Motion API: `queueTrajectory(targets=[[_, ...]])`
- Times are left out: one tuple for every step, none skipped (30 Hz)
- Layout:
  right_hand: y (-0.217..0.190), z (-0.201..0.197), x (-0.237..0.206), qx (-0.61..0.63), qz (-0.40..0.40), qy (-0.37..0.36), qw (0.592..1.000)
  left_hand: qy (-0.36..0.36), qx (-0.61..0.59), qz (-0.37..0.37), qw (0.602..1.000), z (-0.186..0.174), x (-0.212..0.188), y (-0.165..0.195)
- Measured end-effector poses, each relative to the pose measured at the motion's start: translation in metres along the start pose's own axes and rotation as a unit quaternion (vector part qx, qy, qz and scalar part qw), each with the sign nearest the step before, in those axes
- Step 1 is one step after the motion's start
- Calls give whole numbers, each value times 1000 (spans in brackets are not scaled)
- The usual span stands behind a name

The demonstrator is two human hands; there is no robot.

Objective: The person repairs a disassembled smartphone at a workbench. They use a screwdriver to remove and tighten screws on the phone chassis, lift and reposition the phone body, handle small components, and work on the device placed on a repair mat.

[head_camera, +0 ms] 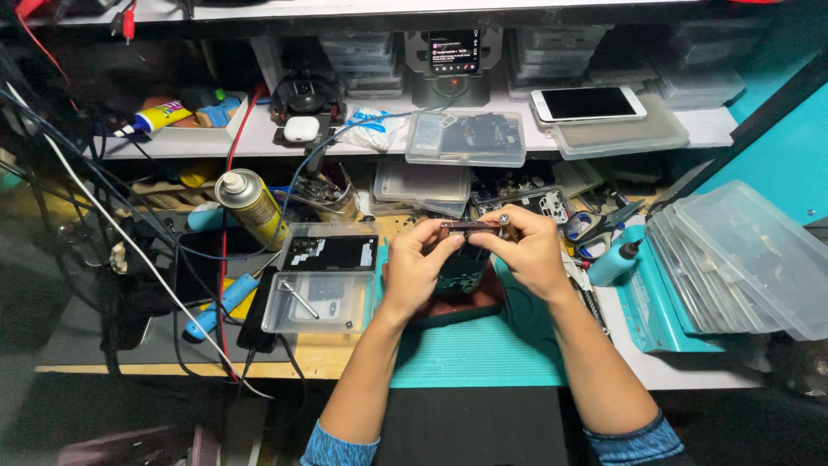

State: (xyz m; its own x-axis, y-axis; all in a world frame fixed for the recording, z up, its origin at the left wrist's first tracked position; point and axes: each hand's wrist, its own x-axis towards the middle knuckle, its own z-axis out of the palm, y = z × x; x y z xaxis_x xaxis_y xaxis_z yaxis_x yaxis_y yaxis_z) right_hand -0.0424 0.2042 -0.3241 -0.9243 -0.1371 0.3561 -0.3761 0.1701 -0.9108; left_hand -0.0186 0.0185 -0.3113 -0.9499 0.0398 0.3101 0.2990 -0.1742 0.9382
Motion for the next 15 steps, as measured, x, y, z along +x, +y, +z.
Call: queueTrajectory(targets=[[0, -1, 0, -7, 16, -1, 1000, -1, 2, -7, 1000, 0, 0, 0], [0, -1, -1, -26, 3, 4, 1000, -1, 1, -3, 1000, -1, -1, -1], [-1, -1, -2, -46, -10, 10, 999, -1, 0, 1, 1000, -1, -1, -2], [-1, 0, -2, -66, -24, 15, 997, -1, -2, 6, 1000, -1, 0, -2], [-2, 0, -2, -71, -25, 13, 997, -1, -9, 1, 1000, 0, 0, -3], [-3, 1, -2, -76, -26, 13, 997, 0, -15, -5, 1000, -1, 0, -3], [-4, 1, -1, -81, -27, 12, 996, -1, -22, -10, 1000, -1, 1, -4], [-5, 1, -1, -33, -10, 5, 999, 1, -24, -7, 1000, 0, 1, -4], [-5, 2, -1, 15, 7, -2, 1000, 4, -26, -4, 1000, 0, 1, -4], [-6, 3, 1, 62, 21, -9, 998, 6, -27, 0, 1000, 0, 2, -4], [-6, 2, 3, 81, 23, -17, 996, 10, -28, -3, 1000, 0, 4, -4], [-6, 0, 5, 100, 25, -26, 994, 16, -28, -6, 999, -1, 4, -3], [-5, 0, 5, 119, 29, -36, 992, 23, -28, -11, 999, -2, 4, -3], [-4, 0, 6, 110, 21, -33, 993, 23, -23, -9, 999, -3, 4, -3], [-2, 0, 7, 101, 14, -29, 994, 23, -18, -8, 1000, -4, 5, -3]])
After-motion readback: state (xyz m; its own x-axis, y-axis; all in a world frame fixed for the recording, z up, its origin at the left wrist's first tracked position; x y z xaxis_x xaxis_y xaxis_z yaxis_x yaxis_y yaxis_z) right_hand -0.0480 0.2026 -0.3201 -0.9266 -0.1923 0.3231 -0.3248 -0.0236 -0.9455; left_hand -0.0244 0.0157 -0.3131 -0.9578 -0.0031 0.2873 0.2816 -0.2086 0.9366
